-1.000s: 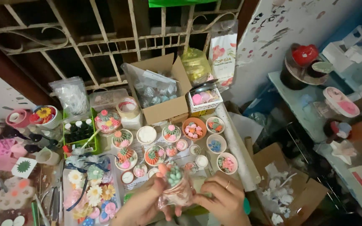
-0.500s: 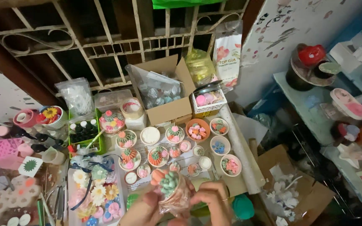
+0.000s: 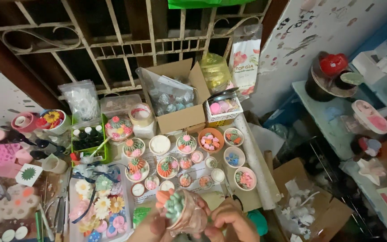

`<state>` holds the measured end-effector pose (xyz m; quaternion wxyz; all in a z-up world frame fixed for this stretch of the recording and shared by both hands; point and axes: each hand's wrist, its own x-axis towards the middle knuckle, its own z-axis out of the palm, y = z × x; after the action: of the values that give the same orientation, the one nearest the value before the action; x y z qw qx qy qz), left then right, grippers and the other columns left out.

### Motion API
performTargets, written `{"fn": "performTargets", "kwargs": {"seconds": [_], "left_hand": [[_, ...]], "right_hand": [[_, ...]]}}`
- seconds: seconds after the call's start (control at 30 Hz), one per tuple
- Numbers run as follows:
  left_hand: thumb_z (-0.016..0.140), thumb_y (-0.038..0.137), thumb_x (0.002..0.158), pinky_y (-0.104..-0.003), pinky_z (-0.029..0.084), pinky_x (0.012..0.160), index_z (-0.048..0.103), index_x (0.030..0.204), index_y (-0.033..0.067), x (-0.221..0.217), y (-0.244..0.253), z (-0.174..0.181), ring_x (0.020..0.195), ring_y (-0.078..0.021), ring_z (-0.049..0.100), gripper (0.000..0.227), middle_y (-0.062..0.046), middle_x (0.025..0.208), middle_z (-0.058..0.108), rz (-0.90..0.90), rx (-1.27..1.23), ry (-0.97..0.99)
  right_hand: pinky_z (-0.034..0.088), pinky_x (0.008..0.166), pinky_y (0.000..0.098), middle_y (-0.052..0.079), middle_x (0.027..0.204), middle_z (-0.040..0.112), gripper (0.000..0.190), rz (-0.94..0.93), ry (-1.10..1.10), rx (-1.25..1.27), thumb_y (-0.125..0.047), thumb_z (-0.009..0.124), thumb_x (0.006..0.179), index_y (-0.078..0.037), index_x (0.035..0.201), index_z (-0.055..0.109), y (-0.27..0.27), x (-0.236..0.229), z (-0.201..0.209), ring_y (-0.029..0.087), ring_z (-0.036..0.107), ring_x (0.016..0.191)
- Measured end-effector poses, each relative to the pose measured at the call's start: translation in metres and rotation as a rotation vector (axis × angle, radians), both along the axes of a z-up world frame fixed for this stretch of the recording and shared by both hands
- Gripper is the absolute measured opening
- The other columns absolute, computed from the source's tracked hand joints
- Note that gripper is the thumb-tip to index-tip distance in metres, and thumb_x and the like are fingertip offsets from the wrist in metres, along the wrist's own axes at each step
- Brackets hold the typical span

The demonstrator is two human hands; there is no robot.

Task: Wrapping small cactus-shaped decorative candles in plastic film and securing them.

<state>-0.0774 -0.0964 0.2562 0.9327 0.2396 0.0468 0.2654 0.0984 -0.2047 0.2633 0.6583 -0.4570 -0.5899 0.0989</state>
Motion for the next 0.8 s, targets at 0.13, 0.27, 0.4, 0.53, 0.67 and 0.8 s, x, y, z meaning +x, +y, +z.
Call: {"fn": "performTargets", "kwargs": {"seconds": [0.13,0.27,0.4,0.53,0.67,0.8], "left_hand": [[0.085,0.06,0.063,-0.046,0.059,0.084,0.045,0.145,0.0045,0.0,-0.007,-0.001,0.111,-0.0313,0.069,0.107,-0.018,0.131,0.063,0.01,-0.066,0.023],[0.086,0.058,0.061,-0.046,0.061,0.078,0.045,0.147,0.0063,0.0,-0.011,-0.001,0.108,-0.0315,0.071,0.109,-0.018,0.131,0.064,0.02,-0.104,0.036],[0.086,0.048,0.063,-0.05,0.064,0.067,0.049,0.141,0.0064,0.007,-0.003,0.009,0.101,-0.0351,0.074,0.096,-0.019,0.126,0.067,0.05,-0.184,0.115],[0.089,0.003,0.062,-0.045,0.064,0.074,0.056,0.128,0.0037,0.005,0.004,0.007,0.102,-0.0252,0.073,0.074,-0.01,0.113,0.07,0.054,0.111,0.262],[0.093,-0.003,0.078,-0.037,0.051,0.083,0.067,0.111,-0.0069,-0.003,0.009,-0.013,0.09,-0.0211,0.061,0.042,-0.009,0.097,0.063,0.159,0.645,0.227],[0.09,0.0,0.063,-0.033,0.058,0.086,0.071,0.111,-0.001,0.002,0.009,0.03,0.092,-0.0166,0.071,0.052,-0.007,0.1,0.076,0.318,0.524,0.467]], "right_hand": [[0.053,0.071,0.034,0.009,0.077,0.064,0.022,0.075,0.161,-0.001,-0.001,0.085,0.083,-0.001,0.085,0.063,0.001,-0.01,0.016,0.017,0.057,0.07],[0.052,0.072,0.0352,0.01,0.08,0.063,0.022,0.084,0.238,-0.001,0.001,0.085,0.082,0.002,0.087,0.063,0.003,-0.008,0.001,0.019,0.058,0.075],[0.05,0.076,0.0346,0.012,0.086,0.063,0.021,0.153,0.285,-0.013,0.005,0.082,0.085,0.003,0.091,0.062,0.01,-0.002,-0.018,0.021,0.06,0.081],[0.049,0.084,0.0348,0.014,0.096,0.062,0.015,0.235,0.382,-0.048,0.005,0.074,0.092,0.004,0.098,0.06,0.012,-0.004,-0.037,0.021,0.059,0.09],[0.049,0.084,0.0349,0.015,0.099,0.061,0.016,0.242,0.464,-0.048,0.007,0.073,0.092,0.005,0.1,0.06,0.012,-0.007,-0.06,0.023,0.059,0.092],[0.05,0.062,0.0288,0.016,0.096,0.061,0.017,0.312,0.553,-0.142,0.009,0.071,0.091,0.004,0.1,0.058,0.008,-0.012,-0.031,0.018,0.058,0.079]]}}
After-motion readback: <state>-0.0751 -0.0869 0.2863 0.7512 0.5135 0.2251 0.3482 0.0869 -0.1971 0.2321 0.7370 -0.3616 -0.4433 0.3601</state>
